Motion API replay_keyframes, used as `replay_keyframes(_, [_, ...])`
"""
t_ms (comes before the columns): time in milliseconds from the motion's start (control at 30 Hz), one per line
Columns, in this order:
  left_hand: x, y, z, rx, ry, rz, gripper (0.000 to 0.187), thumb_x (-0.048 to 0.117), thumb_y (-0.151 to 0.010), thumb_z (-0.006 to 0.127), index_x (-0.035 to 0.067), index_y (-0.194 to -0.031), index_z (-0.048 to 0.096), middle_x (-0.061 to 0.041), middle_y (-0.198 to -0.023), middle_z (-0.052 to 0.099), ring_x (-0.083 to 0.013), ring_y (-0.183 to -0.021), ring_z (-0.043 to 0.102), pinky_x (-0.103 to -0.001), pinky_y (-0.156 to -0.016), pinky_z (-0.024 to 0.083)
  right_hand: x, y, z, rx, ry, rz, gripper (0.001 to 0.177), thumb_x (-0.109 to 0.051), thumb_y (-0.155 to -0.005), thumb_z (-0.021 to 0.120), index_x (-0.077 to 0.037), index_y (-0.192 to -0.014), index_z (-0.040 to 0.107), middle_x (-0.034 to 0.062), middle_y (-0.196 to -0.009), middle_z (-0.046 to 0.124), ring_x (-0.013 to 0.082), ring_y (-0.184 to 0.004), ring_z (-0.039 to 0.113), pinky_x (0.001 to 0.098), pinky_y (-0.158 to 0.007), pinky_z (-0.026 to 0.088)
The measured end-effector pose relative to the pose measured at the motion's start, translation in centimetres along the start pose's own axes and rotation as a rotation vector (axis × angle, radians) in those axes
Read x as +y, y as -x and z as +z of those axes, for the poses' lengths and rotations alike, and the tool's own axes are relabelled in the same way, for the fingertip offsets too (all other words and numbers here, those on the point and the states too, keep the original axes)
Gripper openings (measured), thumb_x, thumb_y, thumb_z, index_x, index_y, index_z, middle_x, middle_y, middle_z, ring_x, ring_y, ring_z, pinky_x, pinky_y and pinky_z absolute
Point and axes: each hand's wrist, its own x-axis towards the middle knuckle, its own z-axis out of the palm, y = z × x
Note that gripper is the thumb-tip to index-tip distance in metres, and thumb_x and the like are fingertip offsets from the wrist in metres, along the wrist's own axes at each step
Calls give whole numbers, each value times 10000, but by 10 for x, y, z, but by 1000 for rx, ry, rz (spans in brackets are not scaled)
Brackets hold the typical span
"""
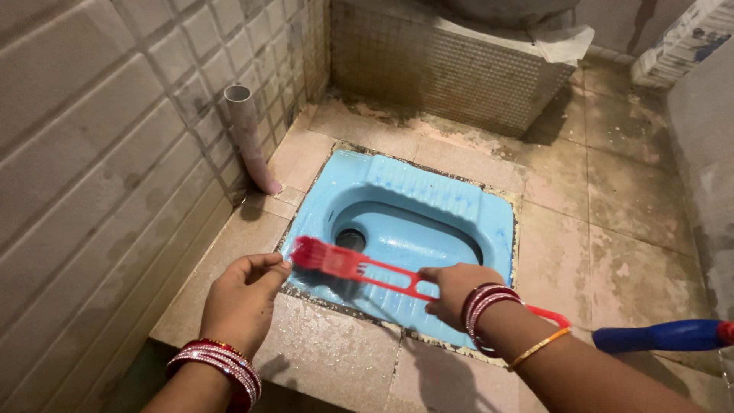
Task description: The person cleans a squat toilet by applying liquid cleaner from a bottle, scrubbing the interior with a brush, and rinsing the surfaces with water poured from a small pitcher.
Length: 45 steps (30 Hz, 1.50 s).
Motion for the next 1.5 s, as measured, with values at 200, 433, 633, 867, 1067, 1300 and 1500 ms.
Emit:
replay_keyframes(200, [4,0,-2,-8,-46,-3,281,200,-878,715,42,-1110,724,-52,-1016,773,-136,-959,701,-291,-901,514,11,3,-5,-84,71,53,607,-430,-930,636,-436,-1503,436,4,-1243,726,231,-1185,678,397,-991,570])
replay_keyframes(433, [2,0,1,-3,-26,8,292,212,-878,732,33,-1108,728,-66,-1007,767,-143,-950,688,-295,-895,513,-12,-5,18,-4,-141,31,626,-420,-916,668,-384,-1508,472,71,-1315,697,293,-1225,650,410,-1027,531])
replay_keyframes(633, [2,-3,0,-19,-44,26,277,209,-877,729,31,-1089,740,-70,-979,768,-158,-922,693,-303,-870,526,21,2,25,-110,-158,39,662,-452,-890,667,-366,-1511,456,27,-1389,647,245,-1281,628,377,-1108,484])
replay_keyframes(867, [-2,-5,8,-14,-66,26,270,223,-882,739,41,-1081,742,-53,-973,759,-138,-908,674,-287,-848,512,-12,-10,38,-58,-265,15,647,-448,-908,646,-336,-1518,460,71,-1401,632,293,-1289,606,408,-1103,475])
replay_keyframes(1067, [3,-7,13,-39,-26,29,287,213,-872,741,38,-1100,745,-67,-972,757,-157,-898,671,-311,-827,518,50,13,50,-122,-213,28,681,-465,-877,671,-361,-1515,458,69,-1414,626,281,-1311,594,379,-1127,463])
replay_keyframes(1300, [10,4,32,-66,-80,8,300,223,-884,740,34,-1118,739,-73,-1011,757,-163,-941,678,-316,-867,521,50,-11,74,-16,-478,46,712,-422,-866,716,-226,-1508,478,86,-1433,620,268,-1304,619,362,-1120,467])
replay_keyframes(1500, [-8,14,62,-124,-49,5,294,231,-882,735,37,-1104,745,-70,-1008,764,-159,-943,688,-313,-873,532,21,14,71,-150,-391,14,705,-457,-893,649,-312,-1543,421,72,-1472,576,317,-1332,573,415,-1128,452])
